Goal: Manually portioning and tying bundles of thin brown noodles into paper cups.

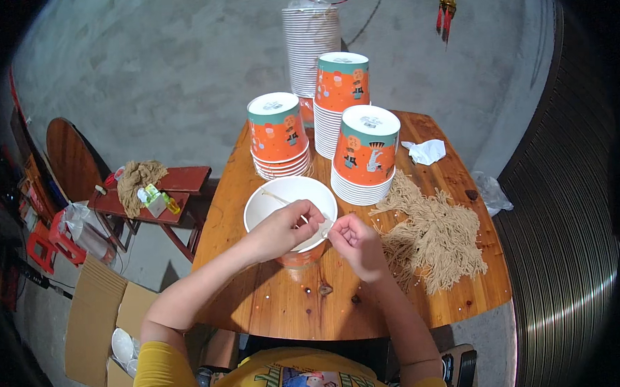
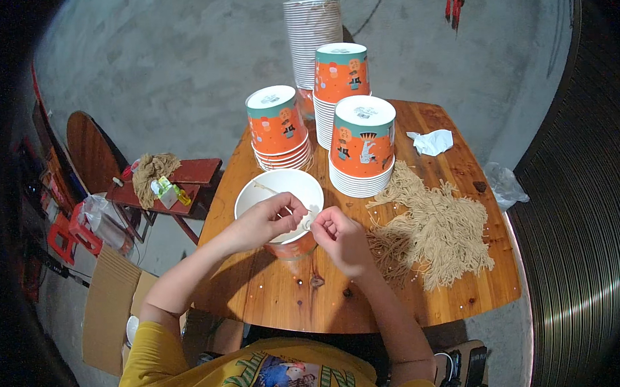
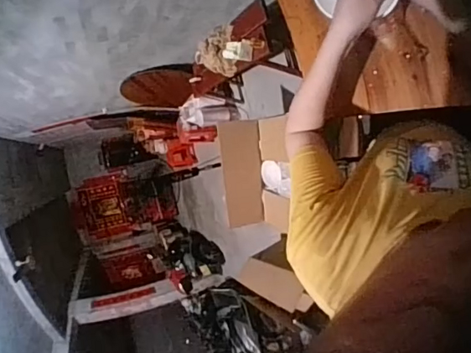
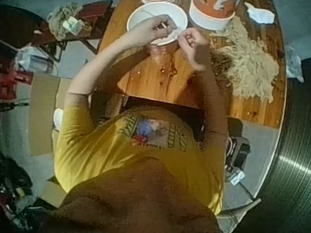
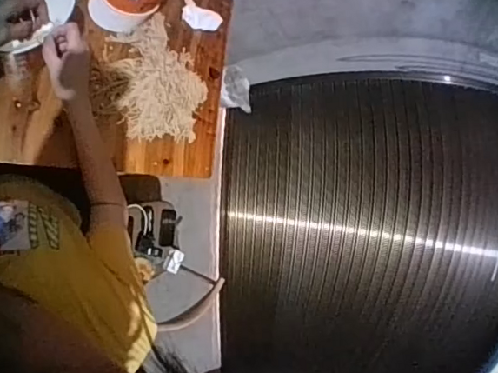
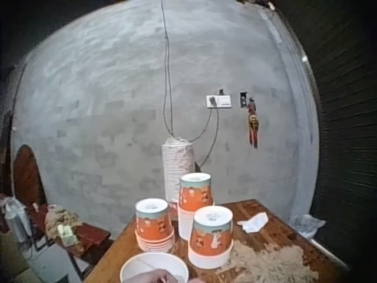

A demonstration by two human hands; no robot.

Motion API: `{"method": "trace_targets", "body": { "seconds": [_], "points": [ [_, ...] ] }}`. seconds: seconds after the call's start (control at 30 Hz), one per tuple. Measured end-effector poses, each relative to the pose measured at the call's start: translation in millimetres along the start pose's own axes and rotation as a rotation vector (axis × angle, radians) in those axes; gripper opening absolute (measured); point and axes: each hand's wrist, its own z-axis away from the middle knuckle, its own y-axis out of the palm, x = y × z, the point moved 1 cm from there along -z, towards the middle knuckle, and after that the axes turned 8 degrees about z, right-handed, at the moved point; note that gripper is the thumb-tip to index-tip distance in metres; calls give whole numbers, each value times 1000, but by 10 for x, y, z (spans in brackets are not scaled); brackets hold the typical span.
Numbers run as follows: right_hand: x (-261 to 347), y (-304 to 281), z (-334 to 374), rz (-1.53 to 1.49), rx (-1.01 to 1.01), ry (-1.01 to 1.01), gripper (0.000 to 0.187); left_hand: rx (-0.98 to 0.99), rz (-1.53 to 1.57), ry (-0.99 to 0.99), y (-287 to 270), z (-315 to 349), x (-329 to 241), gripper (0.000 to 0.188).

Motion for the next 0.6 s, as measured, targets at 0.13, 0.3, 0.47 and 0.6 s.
{"method": "trace_targets", "body": {
  "seconds": [0.13,0.3,0.47,0.6],
  "points": [
    [14,16,-13,-34,7,-7,6,84,-34,-66,31,40,26,23],
    [19,9,-16,-13,0,6,7,66,-121,-49,61,44,-27,16],
    [39,-14,1,30,-15,36,9,40,-228,-32,3,34,-31,13],
    [77,-4,8,61,-11,15,9,19,-267,0,37,44,12,12]
  ]
}}
